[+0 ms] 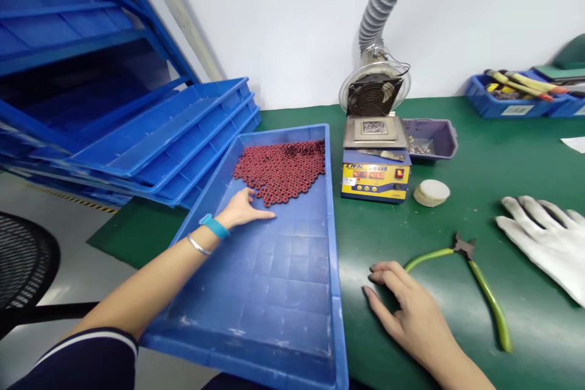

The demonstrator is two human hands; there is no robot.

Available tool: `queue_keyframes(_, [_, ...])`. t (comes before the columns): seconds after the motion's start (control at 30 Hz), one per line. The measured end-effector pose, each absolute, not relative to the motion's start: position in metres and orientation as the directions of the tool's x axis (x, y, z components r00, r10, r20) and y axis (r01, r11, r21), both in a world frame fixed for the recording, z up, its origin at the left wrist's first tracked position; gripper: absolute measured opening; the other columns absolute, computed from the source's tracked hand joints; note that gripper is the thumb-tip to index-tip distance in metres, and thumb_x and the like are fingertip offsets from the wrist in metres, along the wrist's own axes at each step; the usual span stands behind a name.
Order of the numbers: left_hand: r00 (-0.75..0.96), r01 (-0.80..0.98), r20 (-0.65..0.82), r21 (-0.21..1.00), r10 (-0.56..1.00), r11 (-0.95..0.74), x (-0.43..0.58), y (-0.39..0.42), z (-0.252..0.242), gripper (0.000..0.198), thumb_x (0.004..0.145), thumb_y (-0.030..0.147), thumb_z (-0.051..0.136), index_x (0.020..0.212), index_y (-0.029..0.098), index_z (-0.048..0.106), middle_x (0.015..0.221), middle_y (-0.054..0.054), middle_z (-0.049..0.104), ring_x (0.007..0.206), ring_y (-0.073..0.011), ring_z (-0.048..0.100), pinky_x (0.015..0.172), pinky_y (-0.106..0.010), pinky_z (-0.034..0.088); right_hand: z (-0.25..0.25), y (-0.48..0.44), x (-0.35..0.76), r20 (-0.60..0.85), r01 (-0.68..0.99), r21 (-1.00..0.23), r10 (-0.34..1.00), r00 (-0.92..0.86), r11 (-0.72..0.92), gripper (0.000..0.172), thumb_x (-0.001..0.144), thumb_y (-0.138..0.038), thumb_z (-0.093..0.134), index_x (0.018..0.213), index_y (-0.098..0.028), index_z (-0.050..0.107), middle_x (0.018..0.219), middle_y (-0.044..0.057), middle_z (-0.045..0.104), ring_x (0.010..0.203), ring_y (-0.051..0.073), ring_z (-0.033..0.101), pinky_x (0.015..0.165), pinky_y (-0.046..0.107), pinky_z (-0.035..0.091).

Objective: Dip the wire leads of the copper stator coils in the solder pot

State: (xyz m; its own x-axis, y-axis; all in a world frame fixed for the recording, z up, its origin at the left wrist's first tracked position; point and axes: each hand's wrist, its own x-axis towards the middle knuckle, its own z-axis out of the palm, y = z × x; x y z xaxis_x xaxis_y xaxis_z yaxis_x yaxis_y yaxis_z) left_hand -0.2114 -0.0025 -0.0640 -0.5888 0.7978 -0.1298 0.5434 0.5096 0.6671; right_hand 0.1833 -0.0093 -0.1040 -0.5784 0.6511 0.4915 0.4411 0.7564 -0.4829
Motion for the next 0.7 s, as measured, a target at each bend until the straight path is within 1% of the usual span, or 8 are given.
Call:
queue_keyframes(0.07, [-0.585, 0.635, -0.062, 0.586, 0.809, 0.504, -0.201, -0.001, -0.066, 0.084, 0.030, 0.055, 0.092, 0.096, 0.018, 0.057, 0.110, -0.015, 0.058, 0.113, -0.0418, 0.054, 0.103, -0.050, 0.042, -0.104, -0.009, 0.183, 0.489, 0.447, -0.479, 0.653, -0.579, 0.755, 0.011, 0.092, -0.033, 0.054, 0.091, -0.022, 0.058, 0.092, 0.004, 0.065, 0.078, 0.015, 0.068, 0.069, 0.023, 0.055])
queue_keyframes(0.13, [-0.577, 0.720, -0.001, 0.473, 0.817, 0.509, -0.193, 0.002, -0.069, 0.082, 0.042, 0.066, 0.085, 0.102, 0.018, 0.055, 0.114, -0.017, 0.055, 0.111, -0.0412, 0.056, 0.099, -0.049, 0.045, -0.104, -0.010, 0.184, 0.484, 0.453, -0.478, 0.656, -0.579, 0.752, 0.011, 0.092, -0.033, 0.055, 0.091, -0.022, 0.058, 0.093, 0.004, 0.065, 0.079, 0.015, 0.068, 0.069, 0.023, 0.055])
queue_keyframes(0.23, [-0.562, 0.784, 0.021, 0.330, 0.827, 0.525, -0.184, 0.006, -0.072, 0.078, 0.057, 0.072, 0.075, 0.109, 0.018, 0.052, 0.119, -0.017, 0.053, 0.106, -0.0385, 0.060, 0.091, -0.045, 0.048, -0.105, -0.010, 0.185, 0.482, 0.453, -0.479, 0.656, -0.580, 0.752, 0.012, 0.092, -0.034, 0.054, 0.091, -0.023, 0.058, 0.093, 0.004, 0.065, 0.079, 0.015, 0.068, 0.069, 0.023, 0.055])
queue_keyframes(0.33, [-0.545, 0.820, 0.042, 0.235, 0.837, 0.522, -0.182, 0.008, -0.075, 0.072, 0.065, 0.071, 0.069, 0.112, 0.020, 0.051, 0.118, -0.015, 0.052, 0.103, -0.0347, 0.062, 0.085, -0.041, 0.050, -0.107, -0.010, 0.186, 0.486, 0.450, -0.479, 0.655, -0.579, 0.754, 0.013, 0.093, -0.035, 0.054, 0.091, -0.023, 0.058, 0.093, 0.004, 0.064, 0.079, 0.015, 0.068, 0.069, 0.023, 0.055])
queue_keyframes(0.4, [-0.531, 0.838, 0.082, 0.197, 0.843, 0.509, -0.182, 0.009, -0.078, 0.067, 0.068, 0.068, 0.067, 0.113, 0.021, 0.051, 0.116, -0.013, 0.053, 0.100, -0.0328, 0.063, 0.082, -0.039, 0.050, -0.108, -0.010, 0.186, 0.480, 0.453, -0.484, 0.660, -0.578, 0.749, 0.013, 0.093, -0.035, 0.054, 0.091, -0.023, 0.058, 0.093, 0.004, 0.065, 0.079, 0.015, 0.069, 0.068, 0.024, 0.055])
queue_keyframes(0.5, [-0.524, 0.848, 0.118, 0.173, 0.844, 0.502, -0.185, 0.008, -0.082, 0.056, 0.073, 0.061, 0.065, 0.112, 0.022, 0.053, 0.113, -0.011, 0.053, 0.098, -0.0312, 0.064, 0.079, -0.038, 0.050, -0.110, -0.009, 0.187, 0.473, 0.449, -0.492, 0.662, -0.581, 0.746, 0.013, 0.092, -0.036, 0.055, 0.091, -0.023, 0.058, 0.094, 0.004, 0.065, 0.079, 0.016, 0.069, 0.068, 0.024, 0.055])
queue_keyframes(0.6, [-0.535, 0.841, 0.121, 0.171, 0.836, 0.513, -0.192, 0.006, -0.084, 0.048, 0.078, 0.057, 0.062, 0.111, 0.024, 0.055, 0.113, -0.011, 0.054, 0.097, -0.0303, 0.064, 0.079, -0.038, 0.050, -0.109, -0.009, 0.187, 0.485, 0.442, -0.488, 0.654, -0.580, 0.753, 0.013, 0.092, -0.036, 0.055, 0.091, -0.024, 0.058, 0.094, 0.004, 0.065, 0.079, 0.015, 0.069, 0.069, 0.023, 0.056])
queue_keyframes(0.7, [-0.556, 0.828, 0.117, 0.170, 0.823, 0.535, -0.206, 0.002, -0.083, 0.043, 0.081, 0.055, 0.059, 0.111, 0.024, 0.057, 0.111, -0.011, 0.055, 0.096, -0.0307, 0.064, 0.080, -0.038, 0.050, -0.108, -0.009, 0.186, 0.494, 0.440, -0.478, 0.647, -0.581, 0.760, 0.012, 0.092, -0.035, 0.054, 0.091, -0.024, 0.057, 0.093, 0.004, 0.064, 0.079, 0.015, 0.069, 0.068, 0.023, 0.056])
